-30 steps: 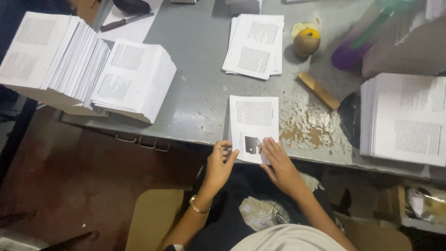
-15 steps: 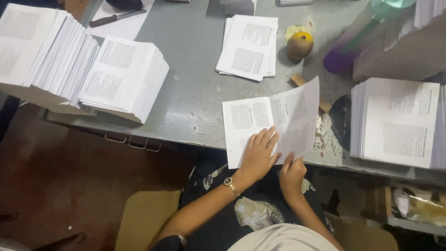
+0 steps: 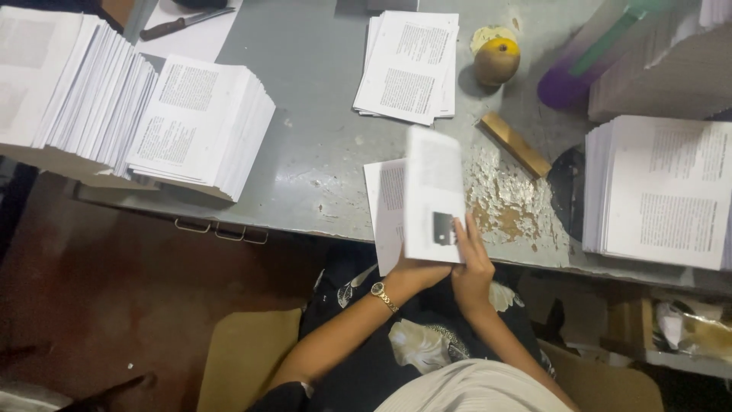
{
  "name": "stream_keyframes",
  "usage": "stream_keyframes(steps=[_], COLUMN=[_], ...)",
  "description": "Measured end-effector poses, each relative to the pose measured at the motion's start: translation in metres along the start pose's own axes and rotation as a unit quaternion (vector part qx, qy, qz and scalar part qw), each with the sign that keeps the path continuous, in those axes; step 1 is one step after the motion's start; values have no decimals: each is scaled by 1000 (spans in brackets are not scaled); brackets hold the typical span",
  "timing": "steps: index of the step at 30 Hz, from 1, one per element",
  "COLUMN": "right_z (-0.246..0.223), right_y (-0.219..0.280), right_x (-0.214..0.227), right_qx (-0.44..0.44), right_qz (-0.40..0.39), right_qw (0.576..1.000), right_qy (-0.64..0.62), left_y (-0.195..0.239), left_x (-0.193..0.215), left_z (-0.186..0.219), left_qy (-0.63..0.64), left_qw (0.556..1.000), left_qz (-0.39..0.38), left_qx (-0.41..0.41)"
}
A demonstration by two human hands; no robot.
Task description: Picking up individual sheets of paper from a stack and folding them in half on a table.
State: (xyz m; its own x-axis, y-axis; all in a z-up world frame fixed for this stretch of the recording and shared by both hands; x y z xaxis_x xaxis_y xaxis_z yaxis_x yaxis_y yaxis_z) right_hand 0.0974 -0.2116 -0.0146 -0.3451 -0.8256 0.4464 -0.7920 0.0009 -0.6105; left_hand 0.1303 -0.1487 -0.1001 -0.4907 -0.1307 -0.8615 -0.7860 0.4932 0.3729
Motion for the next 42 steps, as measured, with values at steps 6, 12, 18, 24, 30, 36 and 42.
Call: stream_keyframes(steps=[6,12,18,24,30,36,42], right_z=[-13,-7,-6,5,-5,-17,-15], right_y=[1,0,1,14,22,27,38], right_x=[-5,-2,-1,-3,4,-5,4], right_qx=[78,85,78,90,83,120,-12], right_qz=[-17,-17,-42,-50,-73,-155,-434], right_qw=[994,995,996,994,990,969,899], right_qy=[68,57,1,21,91,152,-59], left_y=[23,138,144,122,138,143,137], left_x=[7,-20,17,31,-1,12,37], left_z=[47,107,113,134,101,121,146], left_qy=[-478,-818,-768,-698,-717,-699,-718], left_qw=[827,249,496,572,592,561,528], left_qz=[131,213,253,266,263,327,326], left_qx=[-265,-473,-316,-339,-257,-299,-314])
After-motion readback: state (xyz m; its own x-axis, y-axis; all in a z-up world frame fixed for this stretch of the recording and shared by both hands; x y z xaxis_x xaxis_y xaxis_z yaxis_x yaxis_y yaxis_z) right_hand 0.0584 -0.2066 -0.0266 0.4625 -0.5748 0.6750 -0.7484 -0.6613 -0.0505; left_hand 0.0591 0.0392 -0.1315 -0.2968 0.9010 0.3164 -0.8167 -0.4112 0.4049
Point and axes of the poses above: each hand's wrist, its own y-axis away from the middle knuckle, its own x-axis out of the back of the hand, z = x × y, the point moved 7 cm from there along -y, towards the middle knuckle, and after that the axes turned 5 degrees about -y, right-handed, at the moved point
